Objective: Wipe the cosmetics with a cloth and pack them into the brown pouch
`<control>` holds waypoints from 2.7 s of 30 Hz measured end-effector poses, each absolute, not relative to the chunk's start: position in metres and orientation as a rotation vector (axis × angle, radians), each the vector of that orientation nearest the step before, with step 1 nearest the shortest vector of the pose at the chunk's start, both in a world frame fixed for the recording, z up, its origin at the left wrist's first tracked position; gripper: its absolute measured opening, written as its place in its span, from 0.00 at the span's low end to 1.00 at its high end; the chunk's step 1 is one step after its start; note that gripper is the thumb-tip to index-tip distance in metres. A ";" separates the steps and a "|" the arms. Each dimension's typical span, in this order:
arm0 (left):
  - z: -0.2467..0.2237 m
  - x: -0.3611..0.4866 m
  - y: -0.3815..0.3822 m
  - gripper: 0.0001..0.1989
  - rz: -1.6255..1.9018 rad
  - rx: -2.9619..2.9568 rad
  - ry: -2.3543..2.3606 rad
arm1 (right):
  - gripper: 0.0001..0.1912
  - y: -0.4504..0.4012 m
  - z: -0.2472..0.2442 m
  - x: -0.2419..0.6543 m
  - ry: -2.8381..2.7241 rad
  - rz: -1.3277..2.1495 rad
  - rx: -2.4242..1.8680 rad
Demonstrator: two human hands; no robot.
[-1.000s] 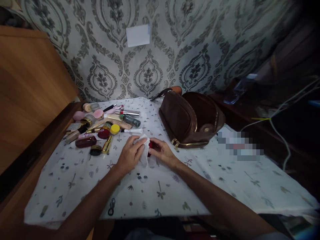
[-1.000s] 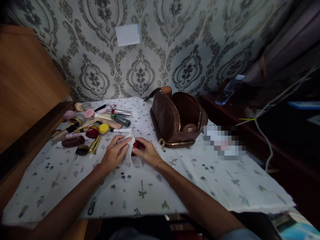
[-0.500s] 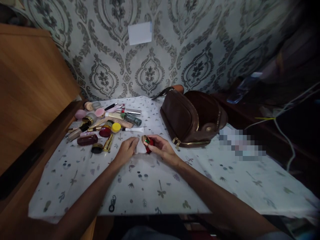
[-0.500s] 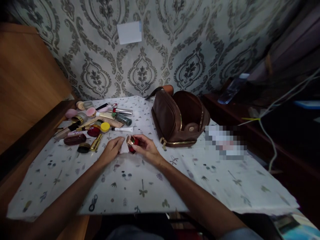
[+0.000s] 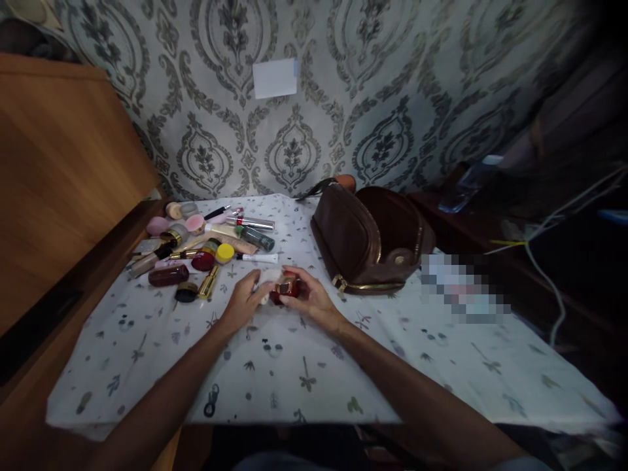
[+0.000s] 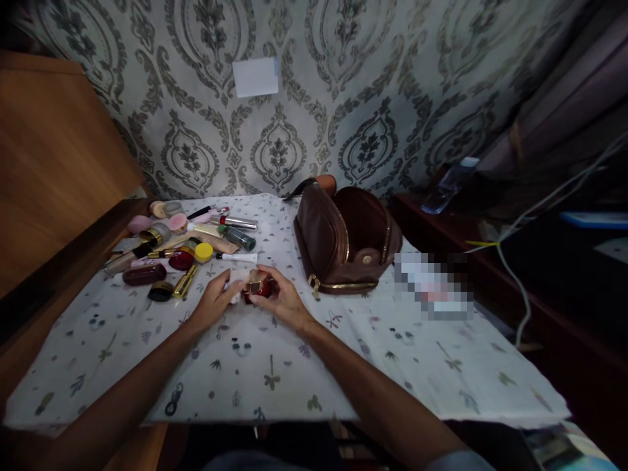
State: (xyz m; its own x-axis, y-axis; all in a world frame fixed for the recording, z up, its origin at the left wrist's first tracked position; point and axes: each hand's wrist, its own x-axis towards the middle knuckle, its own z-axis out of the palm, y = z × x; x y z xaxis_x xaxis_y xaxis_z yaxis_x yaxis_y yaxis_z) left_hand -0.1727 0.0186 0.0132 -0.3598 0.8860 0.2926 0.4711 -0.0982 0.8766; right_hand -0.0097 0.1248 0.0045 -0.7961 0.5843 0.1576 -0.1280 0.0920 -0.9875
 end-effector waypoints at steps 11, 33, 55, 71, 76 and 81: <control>0.002 -0.184 0.021 0.15 1.473 1.634 1.869 | 0.34 0.117 0.008 -0.011 -1.986 1.736 -0.379; 0.019 -0.179 0.015 0.15 1.460 1.432 1.832 | 0.46 0.113 0.008 -0.009 -2.188 1.451 -0.490; 0.030 -0.165 -0.001 0.12 1.545 1.475 1.944 | 0.24 0.111 0.004 -0.012 -2.154 1.328 -0.458; 0.039 -0.175 -0.022 0.13 1.500 1.613 1.993 | 0.33 0.104 0.000 -0.023 -1.908 1.837 -0.487; 0.043 -0.177 -0.023 0.14 1.431 1.739 2.020 | 0.35 0.104 -0.004 -0.026 -1.979 1.819 -0.392; 0.039 -0.175 -0.023 0.14 1.422 1.762 2.011 | 0.33 0.109 -0.001 -0.022 -2.148 1.575 -0.317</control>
State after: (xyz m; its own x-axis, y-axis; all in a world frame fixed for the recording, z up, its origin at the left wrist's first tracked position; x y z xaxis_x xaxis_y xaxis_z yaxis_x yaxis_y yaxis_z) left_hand -0.1747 -0.0231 0.0394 -0.3186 0.8234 0.4697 0.7172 -0.1147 0.6874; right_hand -0.0218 0.1089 -0.0013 -0.8697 0.4399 0.2238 -0.0813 0.3197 -0.9440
